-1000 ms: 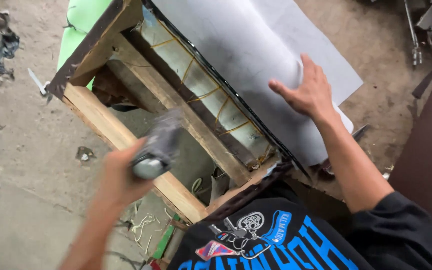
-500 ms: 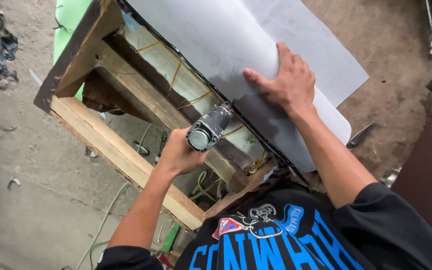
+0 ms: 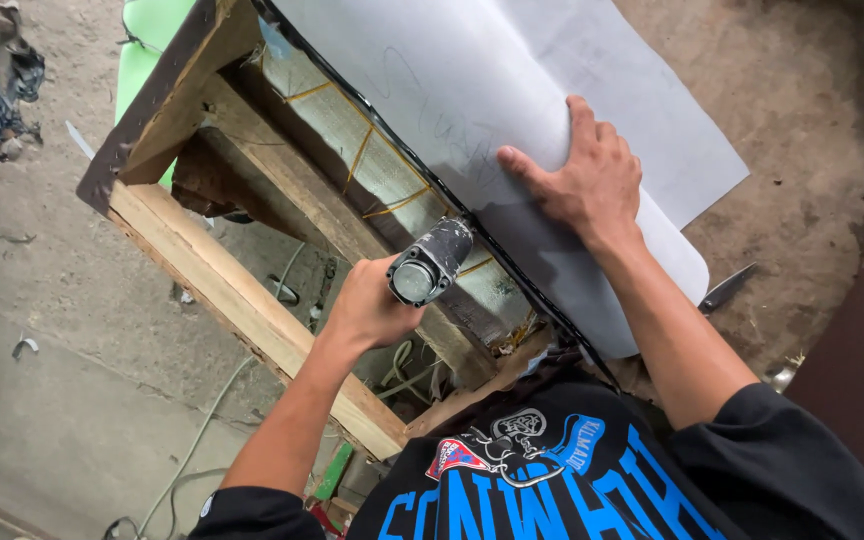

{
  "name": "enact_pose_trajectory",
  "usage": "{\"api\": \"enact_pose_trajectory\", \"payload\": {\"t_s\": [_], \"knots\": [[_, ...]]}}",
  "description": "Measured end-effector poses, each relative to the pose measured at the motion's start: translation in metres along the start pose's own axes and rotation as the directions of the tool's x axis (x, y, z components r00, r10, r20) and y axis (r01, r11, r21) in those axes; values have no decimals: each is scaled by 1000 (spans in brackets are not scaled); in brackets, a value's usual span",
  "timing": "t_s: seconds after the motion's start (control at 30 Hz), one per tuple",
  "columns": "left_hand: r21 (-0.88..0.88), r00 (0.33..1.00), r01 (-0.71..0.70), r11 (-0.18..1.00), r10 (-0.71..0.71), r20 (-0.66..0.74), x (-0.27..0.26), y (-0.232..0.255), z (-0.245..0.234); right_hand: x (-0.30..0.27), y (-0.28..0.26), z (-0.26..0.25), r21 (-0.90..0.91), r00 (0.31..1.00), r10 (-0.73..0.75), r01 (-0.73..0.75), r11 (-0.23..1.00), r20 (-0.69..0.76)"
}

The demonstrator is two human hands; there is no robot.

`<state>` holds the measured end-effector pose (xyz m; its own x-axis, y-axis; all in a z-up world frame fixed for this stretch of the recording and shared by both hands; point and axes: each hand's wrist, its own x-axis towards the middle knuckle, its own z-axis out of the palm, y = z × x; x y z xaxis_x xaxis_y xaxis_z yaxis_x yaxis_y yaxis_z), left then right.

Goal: The person uses a pneumatic staple gun to attach a brown fabric strip to the underside of a chair seat. They pull the fabric taut with one hand while firing staples with the other, working along the wooden frame of the chair.

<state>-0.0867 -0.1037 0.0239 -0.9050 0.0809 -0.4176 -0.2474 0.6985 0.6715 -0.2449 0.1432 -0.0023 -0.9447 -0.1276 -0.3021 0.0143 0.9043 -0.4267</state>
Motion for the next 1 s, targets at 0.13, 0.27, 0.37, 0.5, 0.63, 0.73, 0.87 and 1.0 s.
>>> {"api": "enact_pose_trajectory", "payload": {"t_s": [0.13, 0.27, 0.37, 0.5, 0.63, 0.73, 0.87, 1.0], "knots": [[46, 988, 148, 988, -150, 47, 2, 9, -3, 0, 0, 1, -6, 1000, 5, -5, 1000, -11], [3, 989, 111, 994, -110, 102, 8, 1, -2, 2, -1, 2, -17, 1000, 0, 0, 1000, -14], [-18, 988, 66, 998, -62, 144, 8, -6, 2, 0, 1, 3, -17, 1000, -10, 9, 1000, -6], [-57, 994, -9, 998, 15, 107, 3, -8, 2, 3, 0, 1, 6, 1000, -6, 7, 1000, -26], [-176, 994, -9, 984, 29, 108, -4, -5, 13, 1, 2, 0, 3, 1000, -17, 17, 1000, -18], [-162, 995, -58, 985, 70, 71, -8, 1, 11, 0, 1, 0, 2, 1000, 11, -11, 1000, 5], [-157, 993, -17, 987, 35, 110, -5, 0, 12, 1, 1, 1, 8, 1000, -4, 5, 1000, -7], [-71, 989, 81, 994, -72, 129, 1, 2, 11, 1, 1, 2, 10, 1000, 11, -11, 1000, -7]]}}
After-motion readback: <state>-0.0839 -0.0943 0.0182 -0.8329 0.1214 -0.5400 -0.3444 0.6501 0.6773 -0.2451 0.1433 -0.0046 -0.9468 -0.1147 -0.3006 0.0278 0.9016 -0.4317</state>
